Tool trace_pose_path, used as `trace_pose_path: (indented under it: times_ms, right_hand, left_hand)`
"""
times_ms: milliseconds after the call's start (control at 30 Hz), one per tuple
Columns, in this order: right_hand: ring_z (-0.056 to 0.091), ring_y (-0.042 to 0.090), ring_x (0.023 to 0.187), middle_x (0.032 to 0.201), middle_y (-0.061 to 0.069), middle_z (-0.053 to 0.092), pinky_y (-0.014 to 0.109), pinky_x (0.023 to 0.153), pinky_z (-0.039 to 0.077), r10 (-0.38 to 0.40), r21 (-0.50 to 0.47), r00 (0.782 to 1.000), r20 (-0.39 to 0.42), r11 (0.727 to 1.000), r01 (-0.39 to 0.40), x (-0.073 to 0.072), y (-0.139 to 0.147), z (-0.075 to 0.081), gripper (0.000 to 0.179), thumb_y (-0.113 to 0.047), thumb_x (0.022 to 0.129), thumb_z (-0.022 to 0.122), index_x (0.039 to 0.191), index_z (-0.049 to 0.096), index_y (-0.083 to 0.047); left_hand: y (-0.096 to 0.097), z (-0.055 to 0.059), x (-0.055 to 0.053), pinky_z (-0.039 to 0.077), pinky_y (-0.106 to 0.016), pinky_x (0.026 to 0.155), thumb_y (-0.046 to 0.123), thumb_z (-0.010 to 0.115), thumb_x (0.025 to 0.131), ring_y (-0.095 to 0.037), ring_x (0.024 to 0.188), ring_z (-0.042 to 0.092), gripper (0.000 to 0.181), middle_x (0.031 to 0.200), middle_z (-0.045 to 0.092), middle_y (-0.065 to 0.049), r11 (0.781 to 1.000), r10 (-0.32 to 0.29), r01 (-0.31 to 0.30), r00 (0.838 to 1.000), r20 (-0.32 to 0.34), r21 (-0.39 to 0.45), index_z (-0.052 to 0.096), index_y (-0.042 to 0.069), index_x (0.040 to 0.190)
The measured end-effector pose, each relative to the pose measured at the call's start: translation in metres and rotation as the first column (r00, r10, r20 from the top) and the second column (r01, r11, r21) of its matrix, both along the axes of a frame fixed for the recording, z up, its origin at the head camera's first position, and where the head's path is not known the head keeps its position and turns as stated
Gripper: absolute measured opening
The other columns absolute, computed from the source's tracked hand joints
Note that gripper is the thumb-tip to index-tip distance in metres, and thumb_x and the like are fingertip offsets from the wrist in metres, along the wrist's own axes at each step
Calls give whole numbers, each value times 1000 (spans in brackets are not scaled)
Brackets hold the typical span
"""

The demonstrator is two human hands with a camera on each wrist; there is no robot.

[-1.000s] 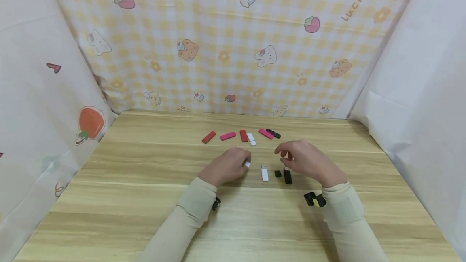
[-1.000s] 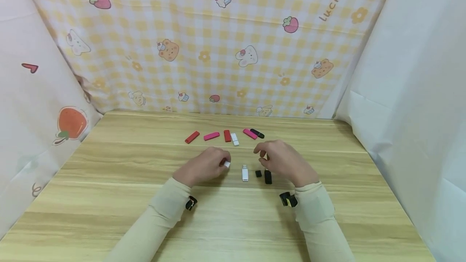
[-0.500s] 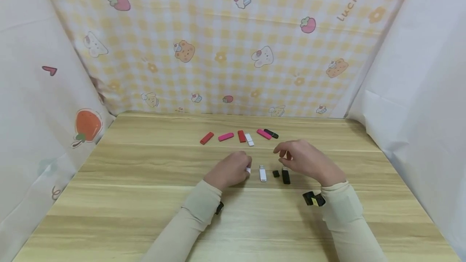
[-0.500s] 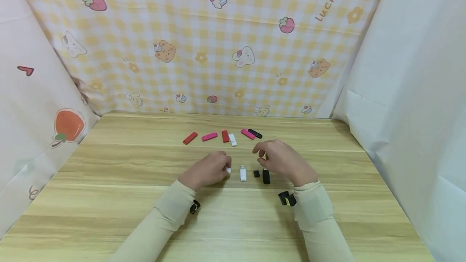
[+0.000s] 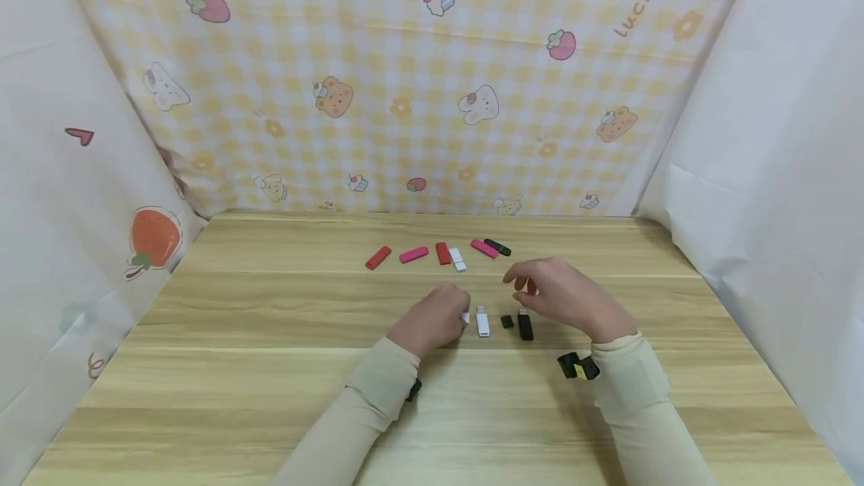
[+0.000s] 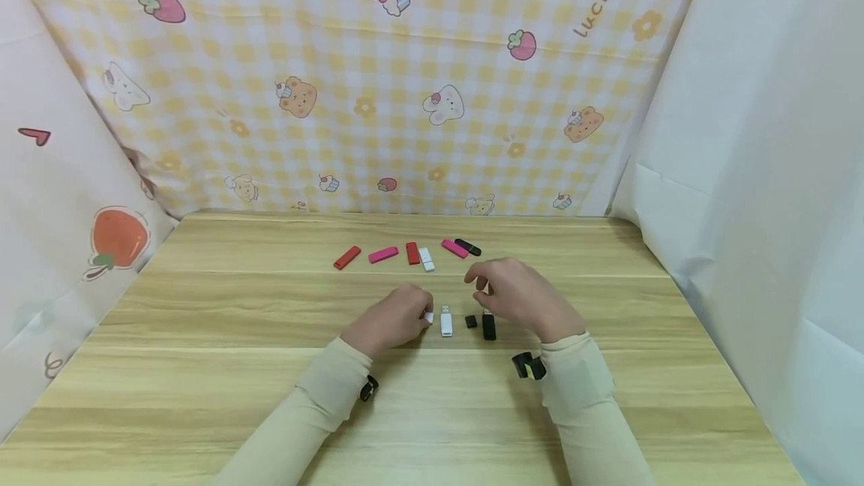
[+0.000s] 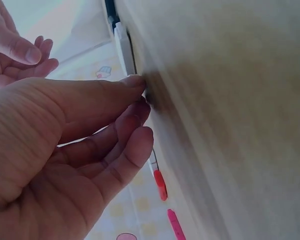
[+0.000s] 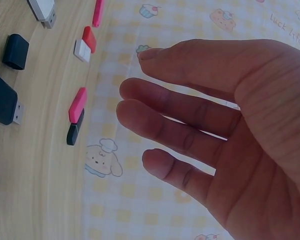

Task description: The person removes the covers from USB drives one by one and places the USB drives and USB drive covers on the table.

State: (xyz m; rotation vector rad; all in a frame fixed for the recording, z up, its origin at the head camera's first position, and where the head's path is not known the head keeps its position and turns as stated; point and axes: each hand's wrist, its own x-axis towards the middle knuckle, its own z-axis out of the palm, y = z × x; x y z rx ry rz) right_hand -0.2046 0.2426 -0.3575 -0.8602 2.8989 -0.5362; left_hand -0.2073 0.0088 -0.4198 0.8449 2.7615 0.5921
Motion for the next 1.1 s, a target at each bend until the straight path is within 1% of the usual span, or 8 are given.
trace_pose_path:
  times_ms: [167,267,433,600,767,967,1033,1100]
  right_hand:
    - [66,7,79,93,-1,76,28,71,58,-2,1,1000,5,1000,2,-1,-1,0,21,-3,96,76,118,78,-5]
    - [67,7,79,92,-1,76,28,71,59,-7,2,1000,6,1000,7,-1,-1,-1,21,-3,96,76,117,78,-5]
    - [67,7,80,92,-2,76,29,72,59,-14,4,1000,9,1000,14,-1,-1,-1,21,-3,96,77,117,78,-6]
    - [67,8,81,93,-1,76,29,73,59,-16,6,1000,13,1000,16,-1,-2,0,21,-3,96,77,117,78,-6]
    - [68,8,81,93,-1,76,29,73,60,-13,7,1000,15,1000,13,-1,-2,-1,21,-4,96,77,117,78,-6]
    - [68,8,82,93,-2,76,30,74,60,-14,6,1000,20,1000,14,-2,-1,-2,21,-4,97,77,117,78,-6]
    - [68,9,83,93,-2,76,30,74,60,-16,7,1000,19,1000,15,-2,-1,-3,21,-5,97,77,118,78,-6]
    - [68,9,83,93,-1,76,31,75,60,-14,8,1000,18,1000,14,-2,-1,-3,21,-5,97,77,118,78,-5]
  left_hand:
    - [0,-2,1,41,-23,62,-7,65,99,-14,69,49,19,77,59,-3,1000,-10,10,1000,-23,24,72,3,86]
    - [0,-2,2,40,-23,61,-8,64,99,-14,68,47,20,75,57,-2,1000,-11,12,1000,-29,22,72,3,84]
    - [0,-3,3,43,-24,64,-7,65,98,-14,70,48,20,76,58,-2,1000,-20,20,998,-60,-3,71,3,82]
    - [1,-2,4,45,-27,69,-4,66,100,-16,75,51,20,80,61,-3,1000,-14,13,998,-66,-11,71,3,83]
    - [0,-3,4,46,-26,70,-2,67,101,-16,76,52,15,83,64,-4,1000,-10,9,998,-64,-18,74,2,88]
    - [-7,2,3,46,-24,66,4,72,101,-13,73,52,6,82,62,-2,1000,12,-12,1000,-24,-3,76,4,96]
    - [-11,4,2,48,-24,67,8,73,102,-13,74,53,5,85,64,-3,1000,26,-26,1000,-16,-3,76,4,99]
    - [-15,6,1,54,-26,72,11,73,103,-14,78,57,9,93,70,-5,999,41,-41,999,-10,4,77,3,106]
